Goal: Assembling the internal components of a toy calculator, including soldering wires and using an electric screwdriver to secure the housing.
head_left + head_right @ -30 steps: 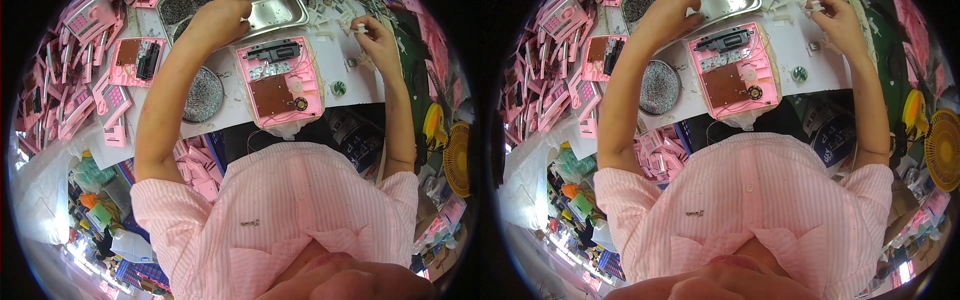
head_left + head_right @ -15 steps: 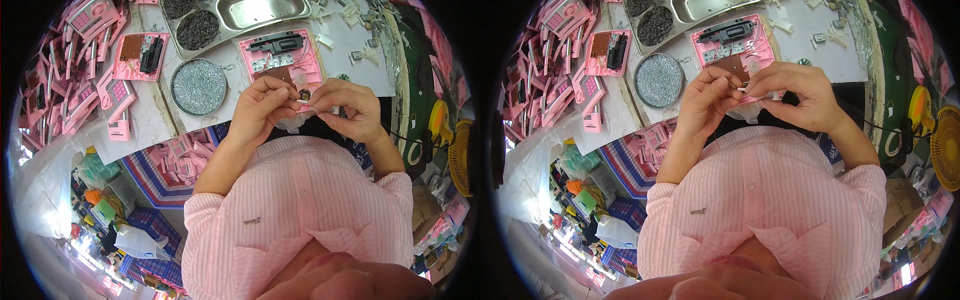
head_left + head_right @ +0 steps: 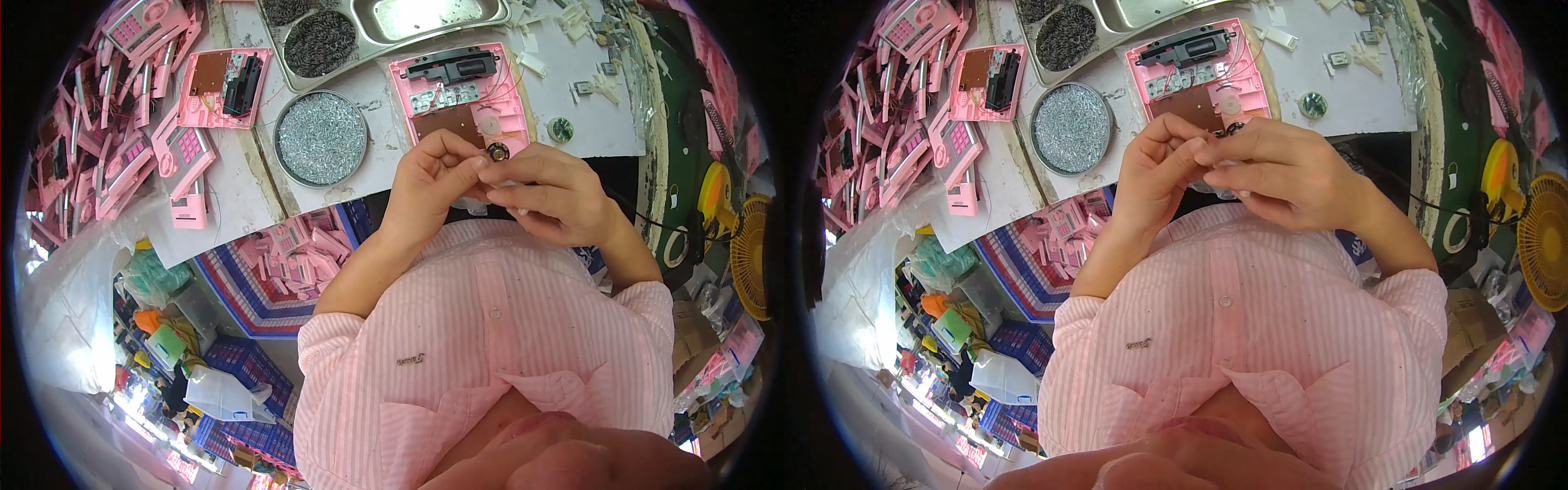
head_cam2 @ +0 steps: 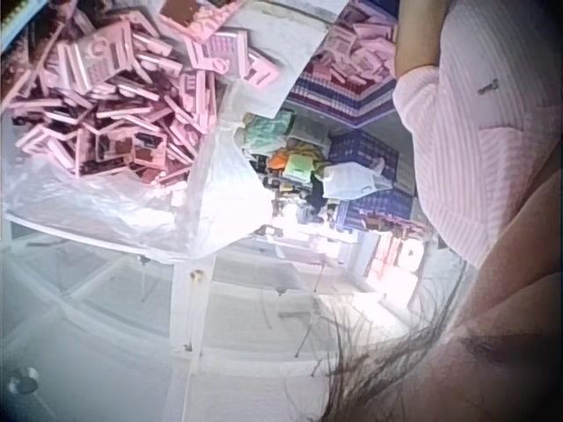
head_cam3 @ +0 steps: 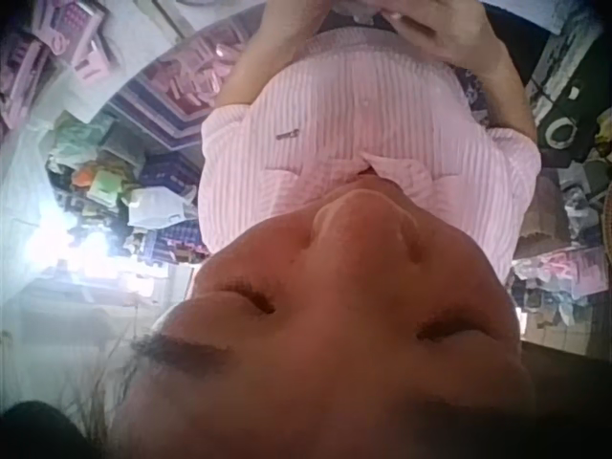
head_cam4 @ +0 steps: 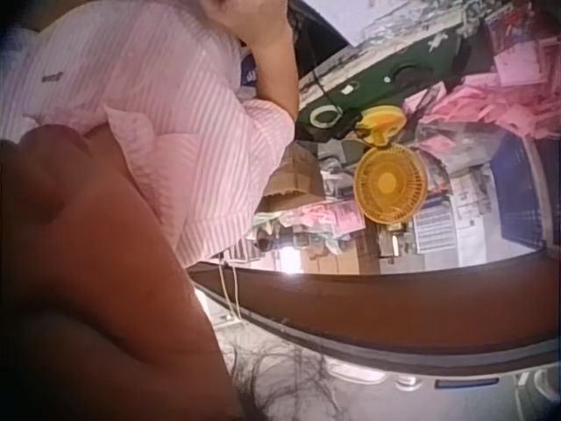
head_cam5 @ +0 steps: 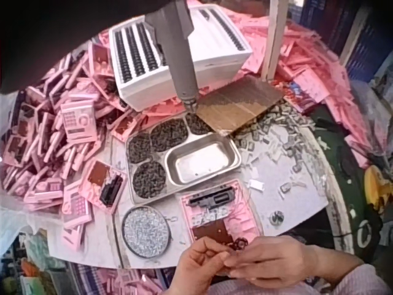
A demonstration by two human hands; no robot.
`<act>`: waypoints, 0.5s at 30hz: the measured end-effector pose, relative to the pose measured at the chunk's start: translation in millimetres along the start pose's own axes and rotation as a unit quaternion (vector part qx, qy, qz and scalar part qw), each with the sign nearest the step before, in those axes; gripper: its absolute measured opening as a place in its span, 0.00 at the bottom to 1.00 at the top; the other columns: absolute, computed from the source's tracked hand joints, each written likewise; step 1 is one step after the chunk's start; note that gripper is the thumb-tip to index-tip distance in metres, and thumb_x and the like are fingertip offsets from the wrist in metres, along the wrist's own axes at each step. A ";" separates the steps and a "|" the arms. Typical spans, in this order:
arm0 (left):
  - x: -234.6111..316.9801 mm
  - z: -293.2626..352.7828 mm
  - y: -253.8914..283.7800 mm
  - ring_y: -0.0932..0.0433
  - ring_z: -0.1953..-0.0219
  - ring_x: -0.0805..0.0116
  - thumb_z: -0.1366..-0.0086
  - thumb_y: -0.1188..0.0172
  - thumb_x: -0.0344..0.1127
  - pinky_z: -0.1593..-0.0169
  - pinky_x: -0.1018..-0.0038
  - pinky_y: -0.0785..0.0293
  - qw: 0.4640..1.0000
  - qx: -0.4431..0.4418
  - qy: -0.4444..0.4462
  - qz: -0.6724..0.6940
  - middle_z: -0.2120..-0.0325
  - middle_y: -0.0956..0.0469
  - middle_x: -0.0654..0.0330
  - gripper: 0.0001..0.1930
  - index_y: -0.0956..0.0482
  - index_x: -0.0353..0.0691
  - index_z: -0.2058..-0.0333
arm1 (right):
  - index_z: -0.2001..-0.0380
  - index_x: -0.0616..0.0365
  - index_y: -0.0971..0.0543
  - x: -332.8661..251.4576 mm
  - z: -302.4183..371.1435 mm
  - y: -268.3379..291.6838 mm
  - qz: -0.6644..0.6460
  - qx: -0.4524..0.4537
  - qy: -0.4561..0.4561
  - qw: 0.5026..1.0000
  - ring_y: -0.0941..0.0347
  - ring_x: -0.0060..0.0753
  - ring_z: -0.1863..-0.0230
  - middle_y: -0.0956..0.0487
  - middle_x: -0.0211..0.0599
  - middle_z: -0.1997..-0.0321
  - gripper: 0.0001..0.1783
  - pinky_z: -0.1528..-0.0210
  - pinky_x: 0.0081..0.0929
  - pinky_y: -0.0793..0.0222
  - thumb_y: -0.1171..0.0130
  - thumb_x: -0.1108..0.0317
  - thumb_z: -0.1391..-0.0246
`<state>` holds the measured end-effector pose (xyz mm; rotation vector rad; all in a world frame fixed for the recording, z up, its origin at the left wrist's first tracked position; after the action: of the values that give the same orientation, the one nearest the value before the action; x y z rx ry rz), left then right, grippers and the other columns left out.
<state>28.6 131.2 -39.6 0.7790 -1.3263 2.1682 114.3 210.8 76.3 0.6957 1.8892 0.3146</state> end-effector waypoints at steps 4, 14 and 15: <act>7.8 9.9 -11.5 0.18 0.61 0.68 0.30 0.40 0.24 0.58 0.73 0.18 1.000 -0.013 0.009 -0.013 0.60 0.20 0.53 0.04 0.26 0.33 0.60 | 0.57 0.62 0.16 13.7 15.4 21.0 0.019 0.022 -0.102 0.994 0.20 0.38 0.62 0.17 0.40 0.57 0.20 0.60 0.30 0.23 0.29 0.80 0.58; 55.0 0.7 -49.0 0.21 0.61 0.59 0.43 0.28 0.32 0.55 0.66 0.24 0.771 0.002 -0.278 -0.572 0.57 0.24 0.53 0.20 0.22 0.37 0.52 | 0.53 0.66 0.19 93.3 63.8 34.1 -0.210 0.089 -0.343 0.911 0.22 0.32 0.50 0.18 0.39 0.54 0.15 0.47 0.27 0.27 0.35 0.76 0.45; 49.7 -1.7 -51.8 0.22 0.59 0.56 0.44 0.28 0.35 0.54 0.63 0.25 0.720 -0.004 -0.288 -0.631 0.56 0.24 0.53 0.22 0.21 0.39 0.51 | 0.53 0.65 0.19 100.7 59.5 39.3 -0.223 0.122 -0.320 0.913 0.24 0.31 0.50 0.19 0.38 0.55 0.15 0.47 0.27 0.28 0.36 0.76 0.44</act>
<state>26.1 159.4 26.3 1.7584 -0.5738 0.7996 152.3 296.4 -4.0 0.4309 1.3982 -0.4105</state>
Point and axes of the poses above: each hand's wrist, its own z-axis away from the middle knuckle, its own y-axis out of the back of the hand, x = y × z, the point moved 10 cm from there along -z, towards the middle knuckle
